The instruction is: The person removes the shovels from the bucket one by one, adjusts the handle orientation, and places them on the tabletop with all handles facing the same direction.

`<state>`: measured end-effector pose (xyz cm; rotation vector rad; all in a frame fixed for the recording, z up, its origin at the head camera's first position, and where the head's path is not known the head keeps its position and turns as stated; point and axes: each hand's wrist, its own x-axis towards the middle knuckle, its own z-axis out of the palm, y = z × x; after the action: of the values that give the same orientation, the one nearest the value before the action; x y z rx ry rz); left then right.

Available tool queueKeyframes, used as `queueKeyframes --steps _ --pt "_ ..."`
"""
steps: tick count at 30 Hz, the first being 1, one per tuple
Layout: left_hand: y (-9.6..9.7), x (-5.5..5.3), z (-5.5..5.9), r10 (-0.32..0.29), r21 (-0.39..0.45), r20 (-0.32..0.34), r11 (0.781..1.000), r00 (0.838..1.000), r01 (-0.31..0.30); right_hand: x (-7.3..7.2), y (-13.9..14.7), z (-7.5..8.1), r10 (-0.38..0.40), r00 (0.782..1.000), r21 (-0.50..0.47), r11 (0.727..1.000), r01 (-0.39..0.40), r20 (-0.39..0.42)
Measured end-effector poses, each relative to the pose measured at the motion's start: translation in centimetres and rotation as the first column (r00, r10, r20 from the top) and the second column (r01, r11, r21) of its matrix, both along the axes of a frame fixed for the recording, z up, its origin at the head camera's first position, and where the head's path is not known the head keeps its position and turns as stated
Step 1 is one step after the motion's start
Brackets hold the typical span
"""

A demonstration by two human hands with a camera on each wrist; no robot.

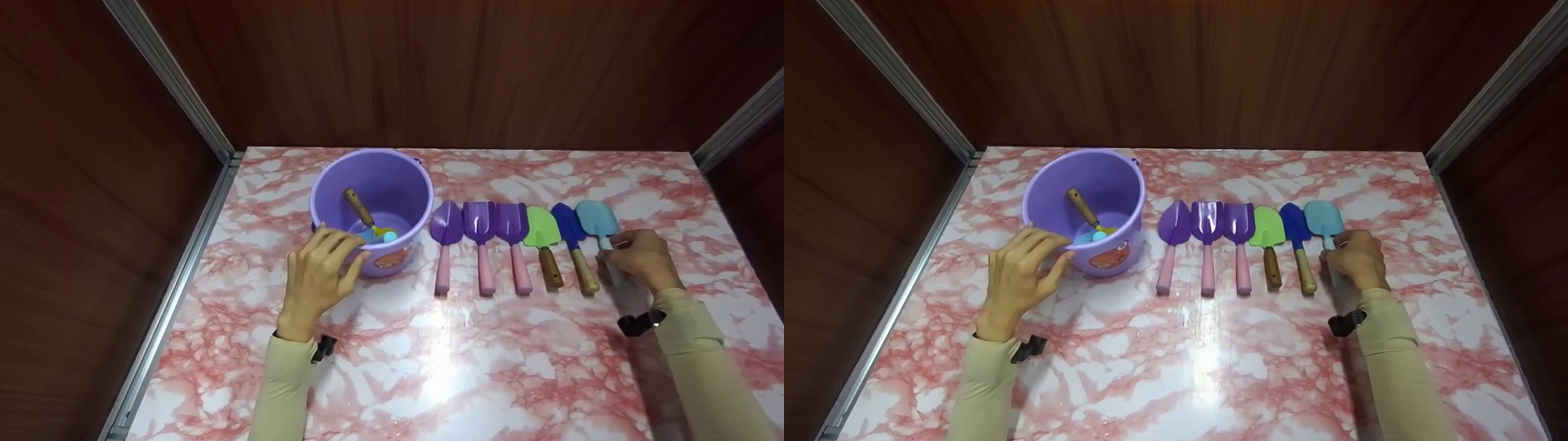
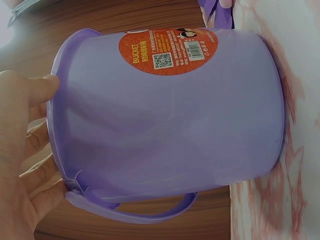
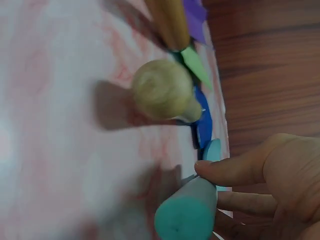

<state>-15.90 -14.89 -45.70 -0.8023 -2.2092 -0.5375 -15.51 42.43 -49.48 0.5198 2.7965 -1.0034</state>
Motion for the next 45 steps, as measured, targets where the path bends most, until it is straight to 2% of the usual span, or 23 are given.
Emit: queueKeyframes --steps 6,12,21,29,34,38,40,45 --pt "-0.1 0.0 0.1 0.008 -0.013 0.006 1.000 1.000 -0.008 -0.1 -0.2 0.1 0.012 1.000 0.020 1.000 -0.012 0.003" --pt "-0.1 0.1 0.1 0.019 -0.019 0.018 1.000 1.000 -0.019 -1.0 -1.5 1.6 0.033 0.999 0.086 0.996 -0.035 0.024" --pt "-0.1 0.1 0.2 0.011 -0.017 0.010 1.000 1.000 -0.010 -3.1 -5.9 4.8 0.160 0.984 0.136 0.979 -0.149 -0.074" --pt "-0.1 0.0 0.2 0.008 -0.011 0.011 1.000 1.000 -0.008 -4.9 -10.6 6.6 0.258 0.942 0.088 0.966 -0.244 -0.215" --pt "0.0 0.0 0.2 0.006 -0.015 0.020 1.000 1.000 -0.006 -5.9 -13.8 8.0 0.289 0.903 0.067 0.957 -0.283 -0.317" --pt "0.1 0.1 0.1 0.008 -0.016 0.017 1.000 1.000 -0.008 -6.8 -16.4 9.8 0.368 0.837 0.093 0.927 -0.363 -0.405" --pt "0.1 0.1 0.1 0.007 -0.014 0.013 1.000 1.000 -0.007 -7.3 -17.7 10.7 0.421 0.799 0.116 0.903 -0.413 -0.429" --pt "-0.1 0.1 0.2 0.014 -0.012 0.012 1.000 1.000 -0.014 -8.7 -21.3 12.8 0.491 0.725 0.149 0.862 -0.485 -0.482"
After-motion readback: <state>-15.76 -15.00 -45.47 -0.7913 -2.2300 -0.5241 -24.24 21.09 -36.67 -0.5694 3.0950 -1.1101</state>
